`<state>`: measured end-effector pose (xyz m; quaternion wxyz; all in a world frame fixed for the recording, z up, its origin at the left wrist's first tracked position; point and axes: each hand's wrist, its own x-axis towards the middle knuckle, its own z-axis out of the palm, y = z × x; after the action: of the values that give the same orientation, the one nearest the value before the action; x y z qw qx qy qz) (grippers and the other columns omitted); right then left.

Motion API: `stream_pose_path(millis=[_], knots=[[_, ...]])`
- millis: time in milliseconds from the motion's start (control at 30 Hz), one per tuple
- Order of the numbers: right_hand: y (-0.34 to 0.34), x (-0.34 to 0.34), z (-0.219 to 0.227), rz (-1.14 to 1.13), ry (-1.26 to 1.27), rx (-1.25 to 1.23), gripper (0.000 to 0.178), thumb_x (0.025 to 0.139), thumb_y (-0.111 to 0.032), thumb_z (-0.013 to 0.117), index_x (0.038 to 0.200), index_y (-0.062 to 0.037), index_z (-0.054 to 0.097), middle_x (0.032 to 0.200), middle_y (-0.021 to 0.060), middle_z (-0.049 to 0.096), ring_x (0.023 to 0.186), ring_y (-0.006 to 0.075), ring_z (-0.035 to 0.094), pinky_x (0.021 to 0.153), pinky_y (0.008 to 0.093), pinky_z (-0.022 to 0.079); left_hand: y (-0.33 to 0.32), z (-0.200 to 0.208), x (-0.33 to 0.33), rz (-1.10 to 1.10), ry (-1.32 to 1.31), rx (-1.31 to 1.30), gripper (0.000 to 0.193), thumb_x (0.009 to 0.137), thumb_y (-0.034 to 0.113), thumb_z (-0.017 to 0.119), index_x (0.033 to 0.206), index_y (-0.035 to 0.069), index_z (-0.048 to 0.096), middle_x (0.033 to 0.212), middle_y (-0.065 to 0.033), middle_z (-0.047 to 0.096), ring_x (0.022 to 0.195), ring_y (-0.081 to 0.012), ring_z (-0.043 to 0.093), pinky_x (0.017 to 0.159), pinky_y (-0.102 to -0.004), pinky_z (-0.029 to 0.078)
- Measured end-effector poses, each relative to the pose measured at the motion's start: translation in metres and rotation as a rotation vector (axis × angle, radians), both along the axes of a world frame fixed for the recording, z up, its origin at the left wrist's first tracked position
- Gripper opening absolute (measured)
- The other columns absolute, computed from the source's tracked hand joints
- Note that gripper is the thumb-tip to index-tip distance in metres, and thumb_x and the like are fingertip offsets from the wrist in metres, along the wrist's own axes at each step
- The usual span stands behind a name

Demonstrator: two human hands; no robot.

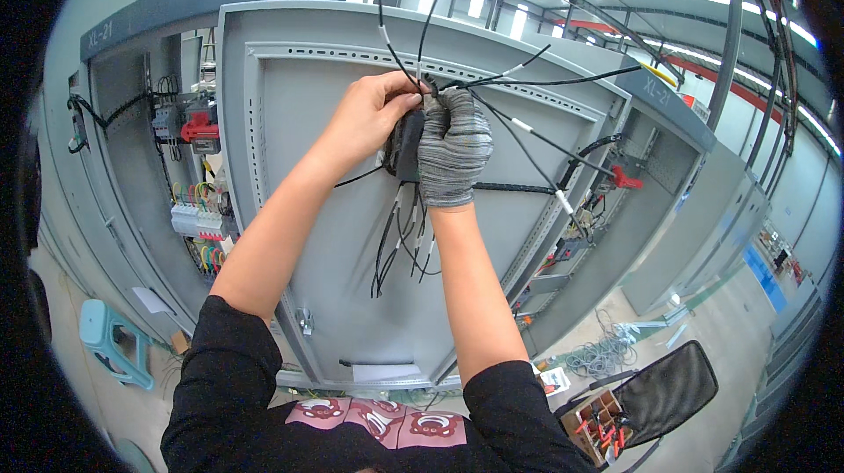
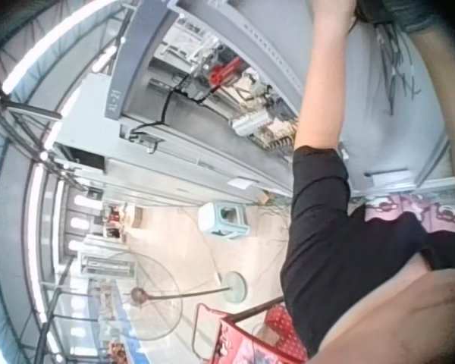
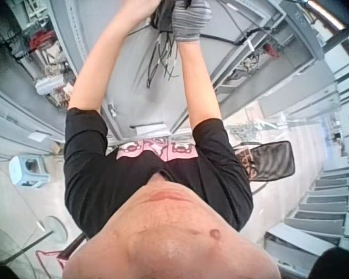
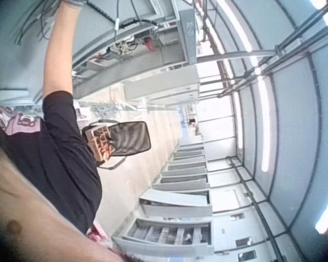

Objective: The person organizes and secures multiple black wires into a terminal block mounted inside an open electrical cabinet. They use pliers to strip wire ends and a screwdriver to tighten connections, then bundle the wires with zip ties.

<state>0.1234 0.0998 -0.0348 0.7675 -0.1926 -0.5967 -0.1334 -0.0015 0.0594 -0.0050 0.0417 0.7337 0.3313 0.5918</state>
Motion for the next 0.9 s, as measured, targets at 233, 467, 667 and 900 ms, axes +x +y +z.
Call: stream_pose_path(millis=[233,467,667,900], knots=[[-0.01,-0.003,-0.004,0.218,0.06,-0.161,0.014,0.082,-0.001,0.07,0.091,-0.0018,0.059,0.081,0.0038,0.063,0.074,0.0113,0.058,0.073,0.0271,0.05,-0.009,-0.006,0.008,-0.059,-0.251,0.113,0.012,0.087,0.007,0.063,0.095,-0.002,0.065,0.083,-0.0057,0.069,0.077,-0.011,0.063,0.071,-0.0273,0.049],[-0.02,-0.006,0.004,0.687,0.216,-0.224,0.033,0.075,0.005,0.074,0.096,-0.0063,0.052,0.086,0.0011,0.06,0.078,0.0093,0.058,0.071,0.0246,0.05,-0.001,-0.003,0.019,-0.057,-0.368,0.103,0.014,0.087,0.011,0.066,0.094,-0.001,0.066,0.077,-0.0011,0.066,0.071,-0.0062,0.057,0.067,-0.0228,0.046],[-0.016,0.009,0.014,0.724,0.131,-0.335,0.037,0.073,0.004,0.077,0.099,-0.0044,0.052,0.084,0.0015,0.061,0.076,0.0093,0.057,0.069,0.0241,0.05,0.006,-0.006,0.016,-0.069,-0.342,0.032,0.01,0.088,0.008,0.064,0.093,-0.001,0.065,0.08,-0.0008,0.065,0.073,-0.0056,0.057,0.067,-0.0217,0.046],[-0.004,0.035,0.024,0.774,-0.108,-0.425,0.027,0.072,-0.003,0.08,0.096,-0.0036,0.067,0.085,0.0018,0.068,0.077,0.0088,0.06,0.072,0.026,0.05,0.011,0.003,0.005,-0.127,-0.184,-0.021,0.009,0.088,0.008,0.064,0.091,0.0,0.063,0.082,-0.0024,0.066,0.075,-0.0073,0.059,0.07,-0.0224,0.047]])
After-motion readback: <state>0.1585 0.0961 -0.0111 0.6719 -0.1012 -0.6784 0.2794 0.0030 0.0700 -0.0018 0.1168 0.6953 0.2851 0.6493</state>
